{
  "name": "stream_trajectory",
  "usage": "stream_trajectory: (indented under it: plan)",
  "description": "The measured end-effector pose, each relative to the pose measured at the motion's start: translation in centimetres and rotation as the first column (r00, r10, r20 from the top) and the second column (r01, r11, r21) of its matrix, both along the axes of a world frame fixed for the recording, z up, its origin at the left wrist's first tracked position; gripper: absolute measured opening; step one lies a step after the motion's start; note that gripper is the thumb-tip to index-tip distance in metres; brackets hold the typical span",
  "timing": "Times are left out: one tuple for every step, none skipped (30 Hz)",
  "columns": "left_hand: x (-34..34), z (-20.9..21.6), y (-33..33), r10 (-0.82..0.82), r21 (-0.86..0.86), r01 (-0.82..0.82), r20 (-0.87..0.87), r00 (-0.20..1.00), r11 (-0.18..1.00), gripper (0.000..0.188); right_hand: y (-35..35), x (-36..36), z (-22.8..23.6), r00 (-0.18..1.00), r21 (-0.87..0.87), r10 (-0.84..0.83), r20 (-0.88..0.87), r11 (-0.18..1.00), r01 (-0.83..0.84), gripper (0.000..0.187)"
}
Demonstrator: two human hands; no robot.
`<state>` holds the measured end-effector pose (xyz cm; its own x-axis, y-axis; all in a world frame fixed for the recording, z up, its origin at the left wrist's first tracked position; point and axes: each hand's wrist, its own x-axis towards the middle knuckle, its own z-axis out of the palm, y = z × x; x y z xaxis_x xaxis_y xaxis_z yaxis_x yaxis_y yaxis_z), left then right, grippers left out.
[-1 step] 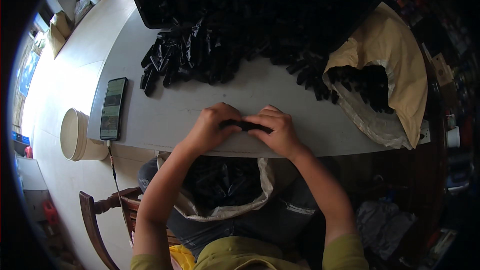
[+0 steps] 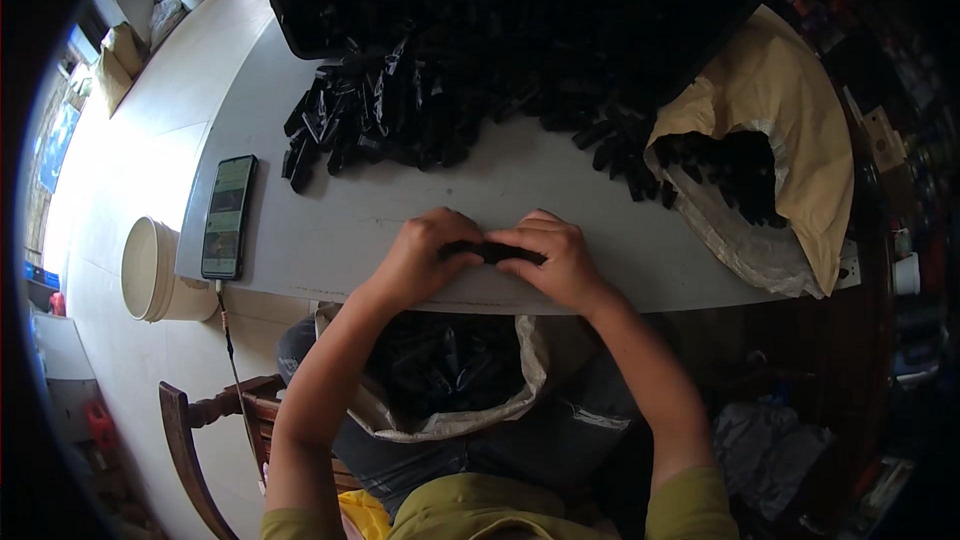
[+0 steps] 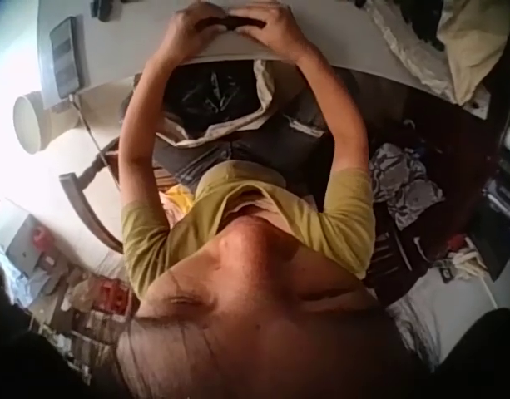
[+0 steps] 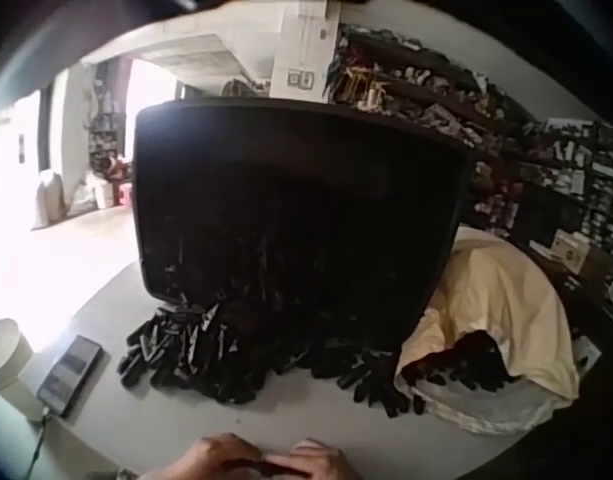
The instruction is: Inspecting and sorting numerous small black plastic components into a collection bag.
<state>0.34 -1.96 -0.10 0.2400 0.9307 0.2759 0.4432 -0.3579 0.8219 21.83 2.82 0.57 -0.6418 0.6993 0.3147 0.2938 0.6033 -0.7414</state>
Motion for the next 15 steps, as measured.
stream_trajectory:
  plan:
    - [-0.1,0.1,-0.6,-0.042,0.022,0.043,-0.048,0.998,0.999,0.025,0.5,0.3,0.3,0.999,-0.050,0.028,0.020,0.998,-0.027,0.042]
    - [-0.4,0.1,-1.3,-0.081,0.040,0.085,-0.098,0.992,0.996,0.025,1.4,0.9,0.4,0.998,0.074,-0.064,0.023,0.995,0.062,0.042]
    - [-1.1,0.3,-2.3,-0.077,0.044,0.082,-0.106,0.991,0.996,0.025,2.9,1.9,0.3,0.988,0.194,-0.154,0.013,0.970,0.148,0.042]
    - [-1.5,0.8,-3.5,-0.136,0.021,0.140,-0.136,0.981,0.990,0.026,4.9,3.4,0.4,0.960,0.278,-0.281,0.006,0.922,0.269,0.043]
    - [-1.8,1.4,-4.9,-0.190,-0.010,0.191,-0.168,0.967,0.981,0.027,7.1,4.7,0.2,0.918,0.351,-0.397,-0.013,0.857,0.376,0.045]
    - [-1.9,2.0,-5.6,-0.202,-0.010,0.203,-0.163,0.966,0.979,0.027,9.4,6.3,-0.2,0.840,0.432,-0.535,0.090,0.781,0.451,0.047]
    - [-2.2,2.8,-6.3,-0.228,-0.019,0.228,-0.179,0.957,0.973,0.027,11.1,7.0,-0.9,0.733,0.515,-0.658,0.173,0.694,0.502,0.050]
    - [-2.4,3.3,-6.7,-0.252,-0.023,0.253,-0.194,0.948,0.967,0.028,11.9,7.1,-1.8,0.728,0.518,-0.664,0.169,0.688,0.508,0.050]
    - [-2.4,3.4,-7.2,-0.261,-0.018,0.263,-0.195,0.945,0.965,0.028,12.5,7.1,-2.7,0.665,0.554,-0.690,0.285,0.685,0.473,0.053]
    - [-2.5,3.5,-7.7,-0.216,-0.028,0.215,-0.200,0.956,0.976,0.028,12.9,6.7,-3.1,0.595,0.582,-0.702,0.392,0.690,0.430,0.057]
    - [-2.6,3.4,-8.1,-0.169,-0.040,0.164,-0.203,0.965,0.986,0.028,12.4,5.7,-2.9,0.597,0.583,-0.702,0.389,0.689,0.431,0.057]
    - [-2.5,3.2,-8.1,-0.167,-0.019,0.167,-0.195,0.967,0.986,0.026,11.4,4.7,-2.8,0.609,0.496,-0.683,0.403,0.722,0.482,0.057]
    - [-2.4,3.1,-8.1,-0.164,-0.020,0.163,-0.195,0.967,0.986,0.026,10.3,3.5,-2.7,0.626,0.399,-0.658,0.418,0.752,0.524,0.058]
    - [-2.2,3.0,-8.1,-0.158,-0.017,0.157,-0.192,0.969,0.987,0.025,9.3,2.7,-2.7,0.688,0.342,-0.613,0.389,0.789,0.511,0.059]
    - [-2.0,2.9,-8.1,-0.153,-0.013,0.154,-0.189,0.970,0.988,0.023,8.0,1.6,-2.7,0.686,0.341,-0.613,0.392,0.789,0.511,0.059]
